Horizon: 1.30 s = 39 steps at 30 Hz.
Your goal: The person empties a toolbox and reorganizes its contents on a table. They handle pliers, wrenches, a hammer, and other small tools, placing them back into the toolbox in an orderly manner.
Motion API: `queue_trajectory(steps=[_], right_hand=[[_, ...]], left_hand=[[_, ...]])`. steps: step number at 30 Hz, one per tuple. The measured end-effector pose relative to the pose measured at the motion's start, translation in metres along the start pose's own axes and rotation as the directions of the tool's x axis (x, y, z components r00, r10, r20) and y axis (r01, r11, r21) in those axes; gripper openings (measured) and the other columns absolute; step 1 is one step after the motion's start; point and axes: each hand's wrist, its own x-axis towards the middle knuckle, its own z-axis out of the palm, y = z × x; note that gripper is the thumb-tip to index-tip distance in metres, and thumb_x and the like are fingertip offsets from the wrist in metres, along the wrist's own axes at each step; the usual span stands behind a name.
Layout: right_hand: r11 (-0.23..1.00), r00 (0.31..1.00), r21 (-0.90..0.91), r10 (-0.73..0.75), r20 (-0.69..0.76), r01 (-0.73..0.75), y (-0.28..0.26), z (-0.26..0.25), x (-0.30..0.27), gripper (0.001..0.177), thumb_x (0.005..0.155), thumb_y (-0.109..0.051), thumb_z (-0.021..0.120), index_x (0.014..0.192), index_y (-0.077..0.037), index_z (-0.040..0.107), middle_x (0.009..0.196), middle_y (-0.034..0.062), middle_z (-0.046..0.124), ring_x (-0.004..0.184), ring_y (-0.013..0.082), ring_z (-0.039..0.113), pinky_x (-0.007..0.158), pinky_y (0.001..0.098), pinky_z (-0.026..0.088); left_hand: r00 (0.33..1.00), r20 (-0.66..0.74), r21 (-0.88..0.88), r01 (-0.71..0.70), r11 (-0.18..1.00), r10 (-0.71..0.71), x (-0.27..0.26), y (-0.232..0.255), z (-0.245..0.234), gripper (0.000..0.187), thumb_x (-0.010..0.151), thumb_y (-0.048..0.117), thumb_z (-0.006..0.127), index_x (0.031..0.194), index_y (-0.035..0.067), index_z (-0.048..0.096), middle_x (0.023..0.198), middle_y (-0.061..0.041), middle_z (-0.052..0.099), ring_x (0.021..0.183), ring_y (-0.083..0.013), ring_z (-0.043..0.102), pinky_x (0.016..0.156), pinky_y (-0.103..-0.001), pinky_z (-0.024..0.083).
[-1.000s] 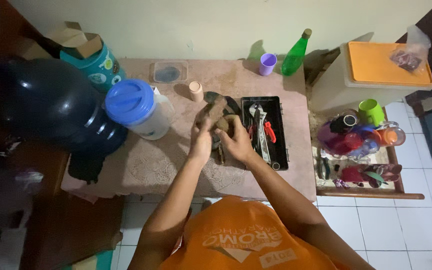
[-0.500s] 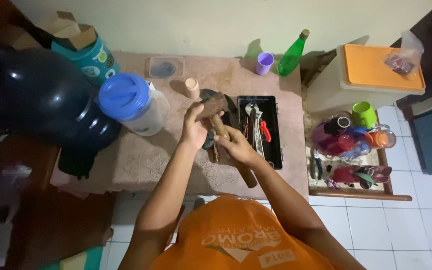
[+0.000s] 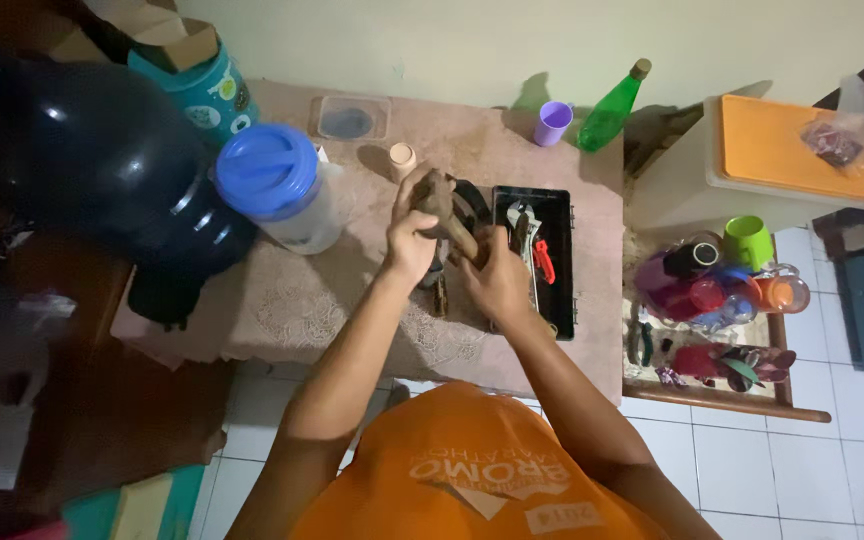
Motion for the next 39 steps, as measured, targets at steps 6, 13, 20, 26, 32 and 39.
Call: queue_trajectory(steps=[6,13,20,26,32,39], right_hand=[[0.807,0.968,0.586,-0.083,0.236,-0.074,0.020,0.001,0.012,0.063,0.086,-0.007,0.078,0.141,-0.004,0.045,0.107,0.0128,0.069,0.096,0.0181,0.065,0.082,0.0341,0.054],[0.856,0.974,0.471,0.227,0.027,-0.212,0.058,-0.005,-0.002,0.048,0.088,-0.010,0.076,0.131,0.000,0.057,0.107,0.0110,0.071,0.095,0.0173,0.068,0.082,0.0317,0.055],[0.704,0.751,0.270,0.645,0.142,-0.656,0.124,-0.022,0.010,0.047,0.093,-0.014,0.062,0.138,-0.003,0.053,0.100,0.0235,0.072,0.083,0.0416,0.071,0.072,0.0497,0.054],[0.784,0.786,0.063,0.613,0.079,-0.618,0.217,0.028,0.033,0.042,0.090,-0.023,0.064,0.126,0.000,0.062,0.107,0.0243,0.072,0.099,0.0396,0.073,0.086,0.0469,0.055],[0.780,0.807,0.209,0.581,0.110,-0.590,0.273,0.060,0.058,0.051,0.106,-0.047,0.057,0.116,0.002,0.067,0.105,0.0267,0.073,0.103,0.0392,0.071,0.091,0.0468,0.053],[0.939,0.938,-0.082,0.340,0.063,-0.335,0.312,0.072,0.082,0.055,0.093,-0.028,0.068,0.135,0.004,0.053,0.119,0.0336,0.065,0.110,0.0496,0.062,0.093,0.0529,0.051]], left_hand=[[0.957,0.253,-0.182,0.188,0.965,-0.139,0.002,-0.009,-0.015,0.098,0.057,0.018,0.054,0.153,0.004,0.041,0.149,-0.018,0.054,0.140,-0.0358,0.051,0.126,-0.045,0.035],[0.898,0.091,0.445,0.350,0.824,-0.431,0.021,-0.074,-0.020,0.069,0.088,0.042,0.057,0.145,0.003,0.052,0.144,-0.012,0.058,0.132,-0.0233,0.053,0.114,-0.038,0.039],[0.743,-0.104,0.738,0.503,0.450,-0.661,-0.012,-0.149,-0.036,0.068,0.097,0.058,0.054,0.137,0.004,0.058,0.134,-0.011,0.067,0.122,-0.0197,0.062,0.107,-0.037,0.045],[0.633,-0.239,0.739,0.610,0.285,-0.736,-0.029,-0.145,-0.059,0.067,0.094,0.057,0.054,0.144,0.012,0.053,0.140,-0.007,0.061,0.122,-0.0230,0.062,0.099,-0.041,0.049],[0.669,-0.315,0.685,0.652,0.326,-0.673,-0.046,-0.122,-0.087,0.065,0.095,0.058,0.056,0.140,0.010,0.053,0.140,-0.007,0.060,0.124,-0.0255,0.063,0.096,-0.042,0.048],[0.639,-0.442,0.663,0.706,0.251,-0.630,-0.073,-0.115,-0.122,0.065,0.093,0.059,0.056,0.137,0.011,0.055,0.137,-0.009,0.062,0.119,-0.0247,0.065,0.093,-0.043,0.051]])
